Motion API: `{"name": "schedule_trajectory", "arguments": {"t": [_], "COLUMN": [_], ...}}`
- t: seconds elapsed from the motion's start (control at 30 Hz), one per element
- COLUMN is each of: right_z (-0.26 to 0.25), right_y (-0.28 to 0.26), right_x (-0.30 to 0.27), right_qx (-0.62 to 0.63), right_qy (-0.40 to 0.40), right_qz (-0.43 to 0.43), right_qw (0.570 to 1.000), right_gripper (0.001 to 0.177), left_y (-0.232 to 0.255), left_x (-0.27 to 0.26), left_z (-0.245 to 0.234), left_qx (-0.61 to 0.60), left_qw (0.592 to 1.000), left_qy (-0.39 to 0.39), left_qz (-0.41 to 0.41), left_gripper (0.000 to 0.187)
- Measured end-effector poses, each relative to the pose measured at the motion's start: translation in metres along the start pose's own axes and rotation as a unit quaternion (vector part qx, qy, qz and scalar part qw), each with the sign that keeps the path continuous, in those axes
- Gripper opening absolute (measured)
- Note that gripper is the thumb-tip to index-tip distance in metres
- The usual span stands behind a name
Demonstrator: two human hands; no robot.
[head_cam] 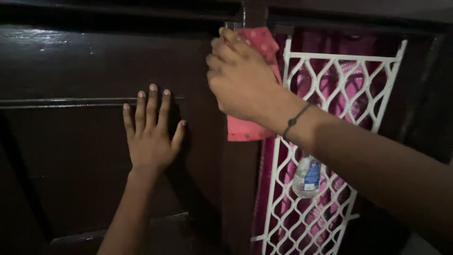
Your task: The person wipes the dark brown wooden door and its white metal security grille with a pink cloth. They use a spray bottle to apply liquid to the door surface and continue wiping the frame and grille sections.
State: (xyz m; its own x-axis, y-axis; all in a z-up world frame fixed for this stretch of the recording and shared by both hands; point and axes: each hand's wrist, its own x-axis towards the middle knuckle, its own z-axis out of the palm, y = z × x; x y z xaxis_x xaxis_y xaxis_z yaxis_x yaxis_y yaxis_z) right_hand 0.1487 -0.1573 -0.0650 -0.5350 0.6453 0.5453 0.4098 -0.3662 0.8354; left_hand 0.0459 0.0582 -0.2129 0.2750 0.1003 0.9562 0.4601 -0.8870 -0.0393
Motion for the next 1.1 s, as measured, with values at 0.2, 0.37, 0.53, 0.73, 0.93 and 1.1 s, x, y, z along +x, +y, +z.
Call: {"name": "schedule_trajectory", "arguments": {"t": [0.2, 0.37, 0.53, 0.73, 0.93, 1.1], "right_z": [0.001, -0.004, 0.0, 0.008, 0.003, 0.004], "right_y": [-0.066, -0.116, -0.101, -0.015, -0.015, -0.061], "right_x": [-0.027, -0.055, -0.032, 0.017, 0.02, -0.006], "right_qx": [0.035, 0.041, 0.065, -0.02, -0.054, -0.029], "right_qy": [-0.135, -0.21, -0.277, -0.143, -0.156, -0.187], "right_qz": [-0.048, -0.149, -0.11, -0.013, -0.025, -0.056], "right_qw": [0.989, 0.965, 0.952, 0.989, 0.986, 0.98], "right_gripper": [0.032, 0.04, 0.035, 0.019, 0.021, 0.027], "left_y": [-0.004, -0.006, -0.008, -0.012, -0.012, -0.012], "left_x": [-0.002, -0.002, -0.004, -0.001, -0.004, -0.004], "left_z": [-0.003, -0.001, -0.001, 0.004, 0.007, 0.007], "left_qx": [0.021, 0.029, 0.039, 0.039, 0.044, 0.035], "left_qw": [0.999, 0.999, 0.999, 0.999, 0.999, 0.999], "left_qy": [0.031, 0.033, 0.021, -0.025, -0.026, -0.017], "left_qz": [0.018, 0.021, 0.018, 0.007, 0.006, 0.008], "left_gripper": [0.073, 0.071, 0.072, 0.075, 0.073, 0.073]}}
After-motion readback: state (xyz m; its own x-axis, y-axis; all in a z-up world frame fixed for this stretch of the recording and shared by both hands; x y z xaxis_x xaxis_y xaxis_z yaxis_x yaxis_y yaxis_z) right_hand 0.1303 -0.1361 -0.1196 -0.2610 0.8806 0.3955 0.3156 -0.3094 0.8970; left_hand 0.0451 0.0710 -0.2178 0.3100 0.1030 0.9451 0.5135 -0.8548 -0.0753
